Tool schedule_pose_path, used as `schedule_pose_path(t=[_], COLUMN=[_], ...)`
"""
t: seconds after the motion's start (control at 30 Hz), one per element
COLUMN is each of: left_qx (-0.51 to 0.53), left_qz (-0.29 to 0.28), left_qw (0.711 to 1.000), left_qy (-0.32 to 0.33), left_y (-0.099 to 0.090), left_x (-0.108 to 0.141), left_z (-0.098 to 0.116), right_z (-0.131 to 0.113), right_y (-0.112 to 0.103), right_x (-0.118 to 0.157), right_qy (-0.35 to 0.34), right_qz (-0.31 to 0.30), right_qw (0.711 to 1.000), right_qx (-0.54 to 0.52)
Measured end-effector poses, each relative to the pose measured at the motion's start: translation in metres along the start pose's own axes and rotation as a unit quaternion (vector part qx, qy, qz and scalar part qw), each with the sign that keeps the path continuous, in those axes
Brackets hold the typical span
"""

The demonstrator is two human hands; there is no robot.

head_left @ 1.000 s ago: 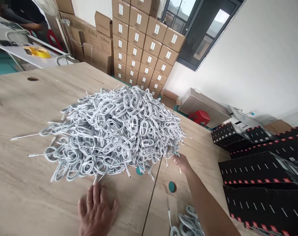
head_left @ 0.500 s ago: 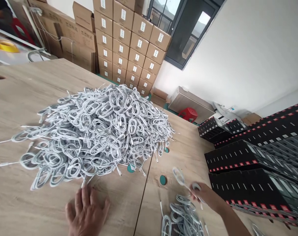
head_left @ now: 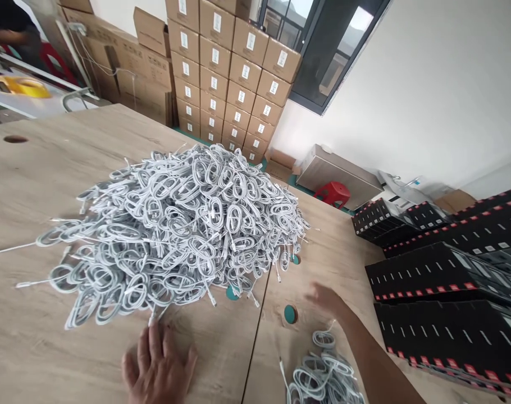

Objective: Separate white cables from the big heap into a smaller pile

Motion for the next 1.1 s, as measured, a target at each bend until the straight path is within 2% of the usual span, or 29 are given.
schedule_pose_path(t=[0.1,0.2,0.27,0.4,0.57,0.63,0.7,0.77,0.8,0.87,0.93,0.97,1.0,1.03,1.1], left_qx=[0.009,0.016,0.015,0.02,0.03,0.034,0.034,0.028,0.024,0.014,0.008,0.009,0.01,0.011,0.012], left_qz=[0.019,0.028,0.023,0.01,0.009,0.015,0.02,0.018,0.013,-0.001,-0.009,-0.011,-0.011,-0.012,-0.015], left_qw=[1.0,0.999,1.0,1.0,0.999,0.999,0.999,0.999,1.0,1.0,1.0,1.0,1.0,1.0,1.0], left_qy=[0.008,0.013,0.011,0.013,0.002,0.007,0.012,0.014,0.014,0.009,0.005,0.003,0.0,-0.003,-0.011], left_y=[-0.001,0.003,0.007,0.012,0.013,0.012,0.01,0.01,0.011,0.013,0.015,0.015,0.014,0.013,0.009], left_x=[0.001,0.005,0.008,0.011,0.012,0.011,0.01,0.01,0.01,0.01,0.01,0.01,0.009,0.008,0.006], left_z=[-0.001,-0.005,-0.008,-0.011,-0.012,-0.011,-0.01,-0.01,-0.01,-0.011,-0.011,-0.011,-0.01,-0.008,-0.005], right_z=[-0.054,-0.08,-0.084,-0.081,-0.075,-0.064,-0.042,-0.008,0.012,0.054,0.095,0.109,0.116,0.116,0.09], right_y=[-0.002,0.001,0.004,0.0,-0.026,-0.044,-0.059,-0.065,-0.063,-0.051,-0.035,-0.029,-0.026,-0.024,-0.026], right_x=[-0.061,-0.099,-0.111,-0.122,-0.127,-0.119,-0.101,-0.07,-0.051,-0.007,0.035,0.051,0.059,0.061,0.044], right_qy=[0.037,0.089,0.104,0.085,0.064,0.07,0.079,0.083,0.082,0.084,0.104,0.112,0.112,0.103,0.073], right_qz=[0.084,0.143,0.161,0.193,0.215,0.229,0.234,0.187,0.138,0.001,-0.137,-0.179,-0.193,-0.179,-0.082], right_qw=[0.996,0.985,0.981,0.977,0.973,0.969,0.963,0.961,0.963,0.971,0.971,0.97,0.971,0.977,0.993], right_qx=[-0.022,-0.036,-0.04,-0.041,-0.055,-0.065,-0.11,-0.184,-0.216,-0.225,-0.163,-0.12,-0.082,-0.054,-0.049])
Point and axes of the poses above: each hand's wrist, its own x-axis away from the middle knuckle, its own y-axis out of the palm, z = x × y, the point moved 5 cm from there along -x, towards the middle knuckle, and after that the axes turned 13 degrees about z, right-handed, at the moved point
